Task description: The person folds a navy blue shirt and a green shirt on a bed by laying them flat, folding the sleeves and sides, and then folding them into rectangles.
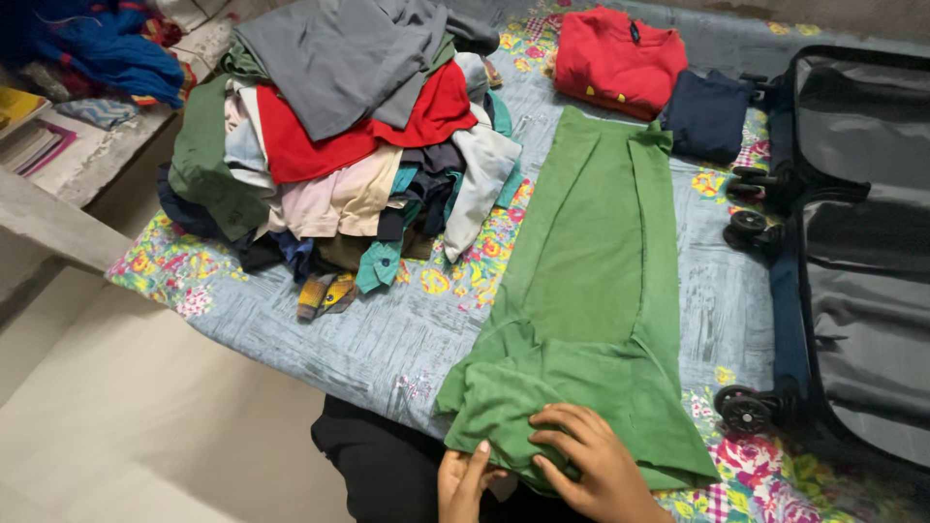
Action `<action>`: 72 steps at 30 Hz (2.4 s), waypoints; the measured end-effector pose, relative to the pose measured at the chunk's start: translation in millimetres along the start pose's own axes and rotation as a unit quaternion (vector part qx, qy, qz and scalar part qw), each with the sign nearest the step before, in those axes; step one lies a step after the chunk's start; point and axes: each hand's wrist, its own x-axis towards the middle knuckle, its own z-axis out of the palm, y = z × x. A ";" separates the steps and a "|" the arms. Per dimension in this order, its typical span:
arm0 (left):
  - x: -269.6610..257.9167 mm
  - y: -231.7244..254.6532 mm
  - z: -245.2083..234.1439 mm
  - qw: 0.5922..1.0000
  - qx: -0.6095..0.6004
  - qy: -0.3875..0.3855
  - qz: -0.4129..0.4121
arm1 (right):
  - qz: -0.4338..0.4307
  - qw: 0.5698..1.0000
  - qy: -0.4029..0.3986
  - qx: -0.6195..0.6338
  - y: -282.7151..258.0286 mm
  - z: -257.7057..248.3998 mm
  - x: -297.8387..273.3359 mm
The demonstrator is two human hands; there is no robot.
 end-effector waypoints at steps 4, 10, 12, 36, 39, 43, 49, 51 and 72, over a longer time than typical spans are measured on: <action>-20.9 32.0 10.7 0.976 0.157 0.017 0.151 | 0.035 0.997 0.043 0.059 15.2 -6.1 3.7; -38.6 93.8 46.4 0.716 0.539 0.071 0.438 | 0.228 0.965 0.129 0.031 141.9 -0.1 78.0; -37.3 93.4 55.9 0.601 0.601 0.032 0.525 | 0.196 0.970 0.135 0.058 211.1 9.1 129.7; 15.7 31.6 14.9 0.461 0.623 -0.148 0.614 | 0.333 0.915 0.173 0.149 358.1 -12.1 212.6; 14.0 36.7 14.8 0.521 0.604 -0.218 0.562 | 0.291 0.943 0.157 0.034 342.8 -10.7 218.2; 15.2 60.1 11.1 0.493 0.637 -0.244 0.541 | 0.325 0.913 0.149 0.197 322.6 -14.9 214.8; 2.2 120.8 38.9 0.646 0.571 -0.167 0.478 | 0.312 0.919 0.016 0.239 271.0 10.3 138.6; -2.8 126.9 48.1 0.684 0.569 -0.089 0.448 | 0.326 0.911 -0.018 0.251 246.4 20.3 117.1; -4.8 132.1 59.5 0.722 0.561 -0.040 0.404 | 0.258 0.959 0.097 0.073 134.2 10.6 58.3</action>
